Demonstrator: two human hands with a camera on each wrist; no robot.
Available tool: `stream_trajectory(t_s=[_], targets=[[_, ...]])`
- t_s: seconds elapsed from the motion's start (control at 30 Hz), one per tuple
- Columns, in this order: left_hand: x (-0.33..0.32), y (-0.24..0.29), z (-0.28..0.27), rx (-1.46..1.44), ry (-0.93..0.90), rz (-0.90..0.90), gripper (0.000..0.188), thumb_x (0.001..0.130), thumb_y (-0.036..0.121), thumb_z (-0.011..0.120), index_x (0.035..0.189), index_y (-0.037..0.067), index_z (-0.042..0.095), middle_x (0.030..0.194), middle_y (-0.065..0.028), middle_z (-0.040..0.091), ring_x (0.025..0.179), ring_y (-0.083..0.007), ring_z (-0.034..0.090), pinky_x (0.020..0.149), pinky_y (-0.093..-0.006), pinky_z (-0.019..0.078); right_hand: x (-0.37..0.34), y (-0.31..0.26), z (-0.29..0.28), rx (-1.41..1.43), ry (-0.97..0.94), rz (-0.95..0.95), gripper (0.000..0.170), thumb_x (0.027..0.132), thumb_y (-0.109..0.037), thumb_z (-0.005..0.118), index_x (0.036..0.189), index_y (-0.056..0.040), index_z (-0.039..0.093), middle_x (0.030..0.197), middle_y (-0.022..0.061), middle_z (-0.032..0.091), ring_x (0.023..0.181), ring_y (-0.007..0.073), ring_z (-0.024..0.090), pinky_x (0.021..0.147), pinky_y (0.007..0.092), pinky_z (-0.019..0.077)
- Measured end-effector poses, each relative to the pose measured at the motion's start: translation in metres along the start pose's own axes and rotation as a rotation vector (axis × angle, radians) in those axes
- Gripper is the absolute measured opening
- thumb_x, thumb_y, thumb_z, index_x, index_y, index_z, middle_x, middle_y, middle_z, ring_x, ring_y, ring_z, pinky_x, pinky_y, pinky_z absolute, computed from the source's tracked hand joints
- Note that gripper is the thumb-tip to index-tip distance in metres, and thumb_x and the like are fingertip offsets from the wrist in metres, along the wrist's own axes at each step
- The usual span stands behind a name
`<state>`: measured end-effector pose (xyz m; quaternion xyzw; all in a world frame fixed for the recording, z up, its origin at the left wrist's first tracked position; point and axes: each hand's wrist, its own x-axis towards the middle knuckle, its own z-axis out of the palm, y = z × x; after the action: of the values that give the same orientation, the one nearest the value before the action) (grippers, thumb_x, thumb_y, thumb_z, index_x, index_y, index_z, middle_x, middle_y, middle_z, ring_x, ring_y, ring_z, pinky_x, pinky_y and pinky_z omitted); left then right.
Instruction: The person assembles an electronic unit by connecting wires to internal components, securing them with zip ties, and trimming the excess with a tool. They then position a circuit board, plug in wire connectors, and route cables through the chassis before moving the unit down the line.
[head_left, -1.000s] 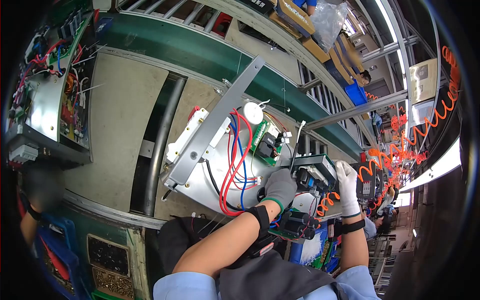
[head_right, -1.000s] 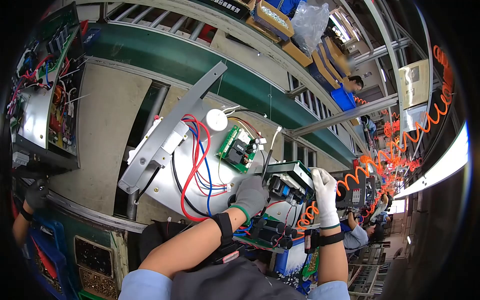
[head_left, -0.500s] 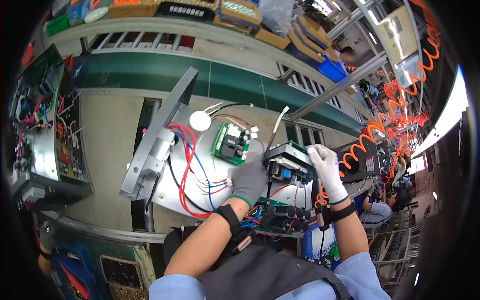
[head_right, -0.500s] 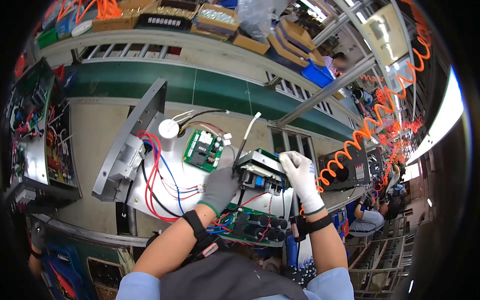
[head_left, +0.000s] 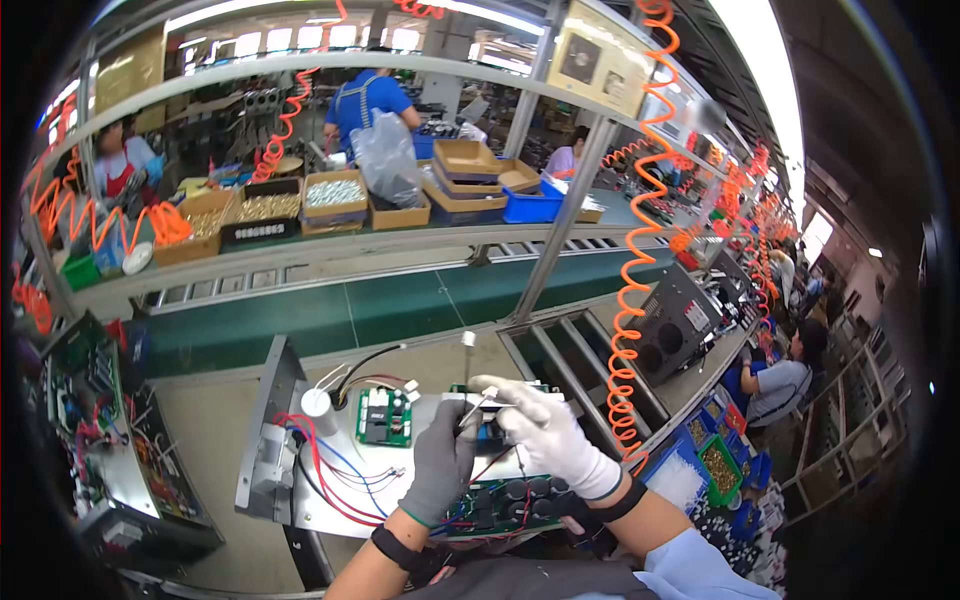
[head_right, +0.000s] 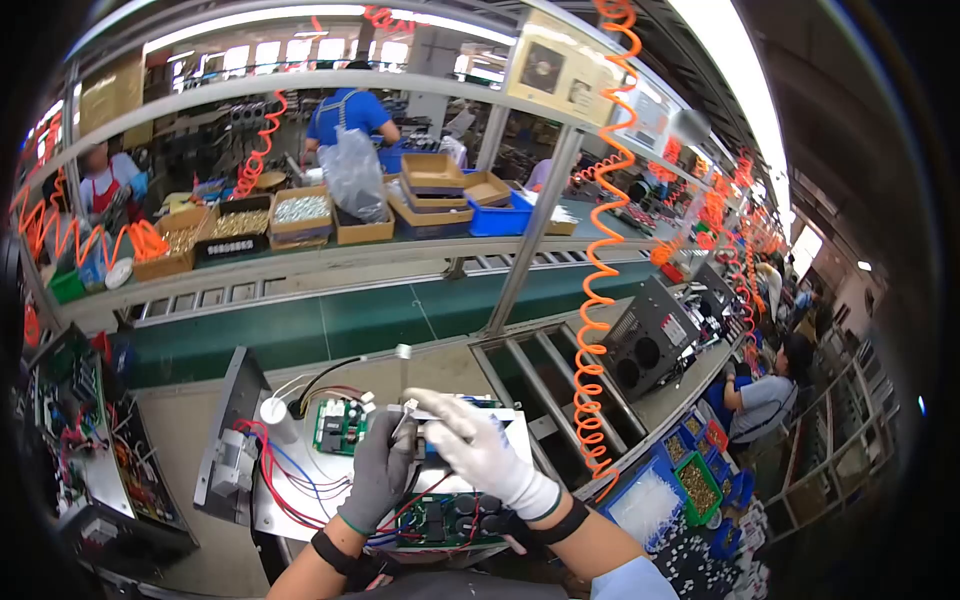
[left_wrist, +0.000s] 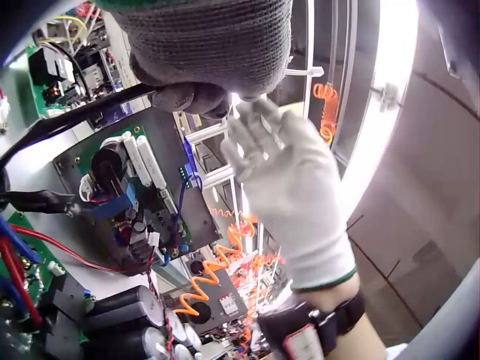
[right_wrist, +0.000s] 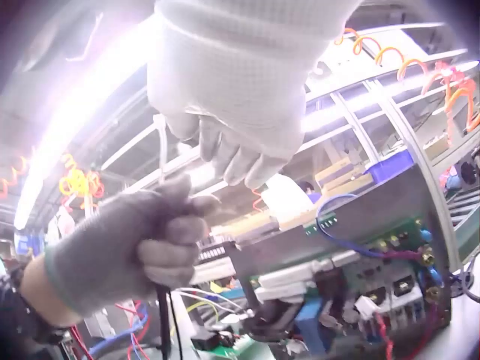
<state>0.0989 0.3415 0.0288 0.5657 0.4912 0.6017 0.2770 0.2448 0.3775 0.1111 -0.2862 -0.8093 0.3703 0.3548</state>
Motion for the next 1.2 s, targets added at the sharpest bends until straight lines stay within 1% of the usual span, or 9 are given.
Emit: stream_trajectory(t_s=[0.03, 0.17, 0.3, 0.37, 0.47, 0.7, 0.9, 1.03, 1.2], targets=[[0.000, -0.003, 0.007, 0.091, 0.025, 0.022, 0.028, 0.096, 0.032, 0.053, 0.104, 0.005, 0.056, 0.078, -0.0152, 0.062, 0.069, -0.0329, 0.064, 0.060, -0.0389, 0.0479, -0.002, 0.005, 0.002, 0.108, 0.021, -0.070, 0.033, 0.092, -0.008, 0.049, 0.121, 0.0046, 0.058, 0.118, 0.0154, 0.063, 0.109, 0.0221, 0.060, 0.095, 0.0330, 0.0453], [-0.003, -0.004, 0.020, -0.054, -0.016, 0.095, 0.027, 0.091, 0.025, 0.063, 0.107, 0.005, 0.054, 0.082, -0.0150, 0.063, 0.071, -0.0303, 0.065, 0.062, -0.0390, 0.0489, -0.008, -0.003, 0.002, 0.349, 0.044, 0.116, 0.023, 0.094, -0.004, 0.050, 0.110, 0.0068, 0.062, 0.103, 0.0131, 0.068, 0.094, 0.0194, 0.065, 0.086, 0.0309, 0.0513], [-0.004, 0.004, -0.001, -0.655, -0.201, -0.394, 0.049, 0.081, 0.012, 0.067, 0.124, -0.002, 0.048, 0.090, -0.0063, 0.057, 0.082, -0.0129, 0.055, 0.073, -0.0288, 0.0464, -0.016, 0.017, 0.005, 0.692, 0.195, 0.249, 0.019, 0.098, -0.013, 0.053, 0.102, 0.0043, 0.060, 0.091, 0.0113, 0.067, 0.085, 0.0173, 0.066, 0.082, 0.0333, 0.0532], [-0.006, 0.010, -0.008, -0.789, -0.014, -0.451, 0.047, 0.089, 0.013, 0.055, 0.132, -0.004, 0.044, 0.084, -0.0017, 0.051, 0.074, -0.0107, 0.052, 0.068, -0.0239, 0.0444, -0.021, 0.026, 0.004, 0.664, 0.302, 0.260, 0.027, 0.098, -0.025, 0.056, 0.103, 0.0012, 0.060, 0.085, 0.0067, 0.065, 0.079, 0.0125, 0.063, 0.072, 0.0282, 0.0503], [-0.011, 0.003, -0.027, -0.675, 0.024, -0.392, 0.036, 0.094, 0.011, 0.051, 0.126, -0.005, 0.052, 0.085, -0.0029, 0.056, 0.072, -0.0073, 0.052, 0.066, -0.0235, 0.0442, -0.028, 0.070, 0.006, 0.472, 0.470, 0.471, 0.022, 0.098, -0.022, 0.055, 0.103, -0.0005, 0.061, 0.076, 0.0025, 0.061, 0.064, 0.0065, 0.054, 0.061, 0.0224, 0.0451], [-0.005, 0.005, -0.017, -0.413, -0.290, -0.322, 0.022, 0.091, 0.015, 0.061, 0.107, 0.000, 0.066, 0.086, -0.0032, 0.063, 0.072, -0.0090, 0.056, 0.066, -0.0241, 0.0464, -0.049, 0.040, 0.023, 0.482, 0.027, 0.680, 0.022, 0.095, -0.019, 0.058, 0.105, 0.0002, 0.061, 0.089, 0.0070, 0.063, 0.074, 0.0113, 0.063, 0.062, 0.0219, 0.0499], [-0.006, -0.010, -0.002, -0.104, -0.328, -0.262, 0.015, 0.090, 0.016, 0.061, 0.090, 0.001, 0.064, 0.084, -0.0106, 0.064, 0.073, -0.0176, 0.061, 0.069, -0.0299, 0.0485, -0.064, 0.066, 0.033, -0.054, -0.095, 0.317, 0.023, 0.098, -0.021, 0.048, 0.098, -0.0008, 0.059, 0.076, 0.0047, 0.060, 0.068, 0.0115, 0.059, 0.064, 0.0262, 0.0505], [0.013, -0.005, -0.003, 0.280, 0.171, 0.101, 0.010, 0.089, 0.013, 0.059, 0.092, 0.004, 0.062, 0.083, -0.0149, 0.059, 0.081, -0.0316, 0.061, 0.071, -0.0383, 0.0480, -0.047, 0.077, 0.044, 0.362, 0.091, 0.697, 0.028, 0.097, -0.023, 0.045, 0.093, 0.0001, 0.061, 0.072, 0.0059, 0.061, 0.066, 0.0123, 0.058, 0.064, 0.0280, 0.0497], [0.018, -0.012, 0.002, 0.388, 0.251, 0.192, 0.017, 0.090, 0.015, 0.056, 0.093, 0.001, 0.064, 0.112, -0.0225, 0.062, 0.097, -0.0368, 0.061, 0.089, -0.0385, 0.0468, -0.056, 0.123, 0.056, 0.169, 0.104, 0.667, 0.034, 0.096, -0.027, 0.045, 0.087, 0.0008, 0.062, 0.065, 0.0071, 0.061, 0.064, 0.0155, 0.057, 0.065, 0.0313, 0.0477]])
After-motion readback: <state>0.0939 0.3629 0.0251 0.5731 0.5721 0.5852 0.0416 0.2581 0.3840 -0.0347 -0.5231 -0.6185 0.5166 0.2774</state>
